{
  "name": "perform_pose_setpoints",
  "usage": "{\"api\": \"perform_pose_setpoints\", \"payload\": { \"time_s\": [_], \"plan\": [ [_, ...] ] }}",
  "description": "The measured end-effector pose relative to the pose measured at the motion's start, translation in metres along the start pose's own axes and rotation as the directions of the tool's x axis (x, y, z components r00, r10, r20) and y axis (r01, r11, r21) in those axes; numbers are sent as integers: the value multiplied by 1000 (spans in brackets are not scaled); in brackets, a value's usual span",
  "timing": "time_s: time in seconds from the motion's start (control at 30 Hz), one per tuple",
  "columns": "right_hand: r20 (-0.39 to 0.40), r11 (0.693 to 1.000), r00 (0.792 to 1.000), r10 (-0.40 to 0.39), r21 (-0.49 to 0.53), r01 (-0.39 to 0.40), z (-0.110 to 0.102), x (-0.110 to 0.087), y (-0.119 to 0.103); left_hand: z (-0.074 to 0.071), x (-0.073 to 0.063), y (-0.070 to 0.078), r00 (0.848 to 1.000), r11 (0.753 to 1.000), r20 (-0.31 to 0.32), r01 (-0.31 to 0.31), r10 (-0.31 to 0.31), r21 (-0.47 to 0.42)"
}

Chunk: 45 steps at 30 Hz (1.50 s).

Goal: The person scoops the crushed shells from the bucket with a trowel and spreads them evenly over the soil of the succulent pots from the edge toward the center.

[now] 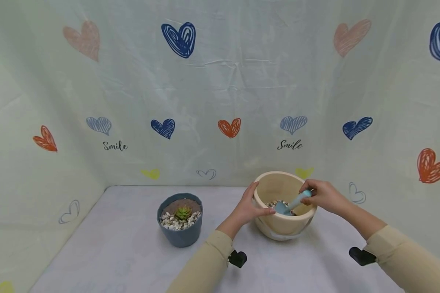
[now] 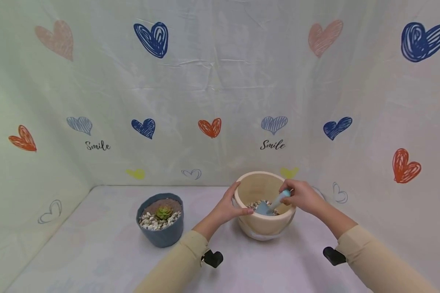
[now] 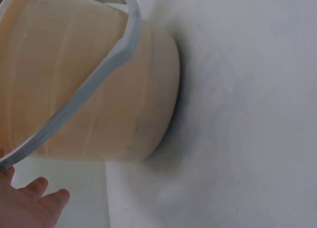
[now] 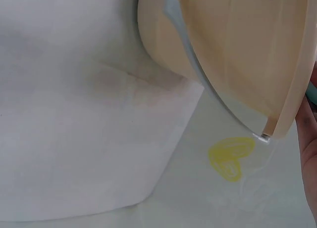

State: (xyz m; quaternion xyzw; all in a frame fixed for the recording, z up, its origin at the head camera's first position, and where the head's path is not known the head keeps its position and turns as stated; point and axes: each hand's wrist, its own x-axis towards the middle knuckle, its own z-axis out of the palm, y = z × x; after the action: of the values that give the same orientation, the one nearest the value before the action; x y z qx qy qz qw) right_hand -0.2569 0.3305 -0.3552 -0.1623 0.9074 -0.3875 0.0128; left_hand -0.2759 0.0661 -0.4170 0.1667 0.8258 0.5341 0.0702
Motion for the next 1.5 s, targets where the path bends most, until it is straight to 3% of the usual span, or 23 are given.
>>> {"api": "perform_pose_setpoints", "payload": {
  "time_s": [0.53,0.83,1.5],
  "plan": [
    [87,999,995,41,-25,-39,-6,11,-6,-2,3,3,1000,1000,4,-9,9,-2],
    [44,984,989,141,105,-145,6,8,-8,-2,1,5,1000,1000,13,-11,11,10],
    [-14,974,984,178,143,-174,10,8,-4,-4,-1,4,999,999,33,-5,4,33]
  ]
}}
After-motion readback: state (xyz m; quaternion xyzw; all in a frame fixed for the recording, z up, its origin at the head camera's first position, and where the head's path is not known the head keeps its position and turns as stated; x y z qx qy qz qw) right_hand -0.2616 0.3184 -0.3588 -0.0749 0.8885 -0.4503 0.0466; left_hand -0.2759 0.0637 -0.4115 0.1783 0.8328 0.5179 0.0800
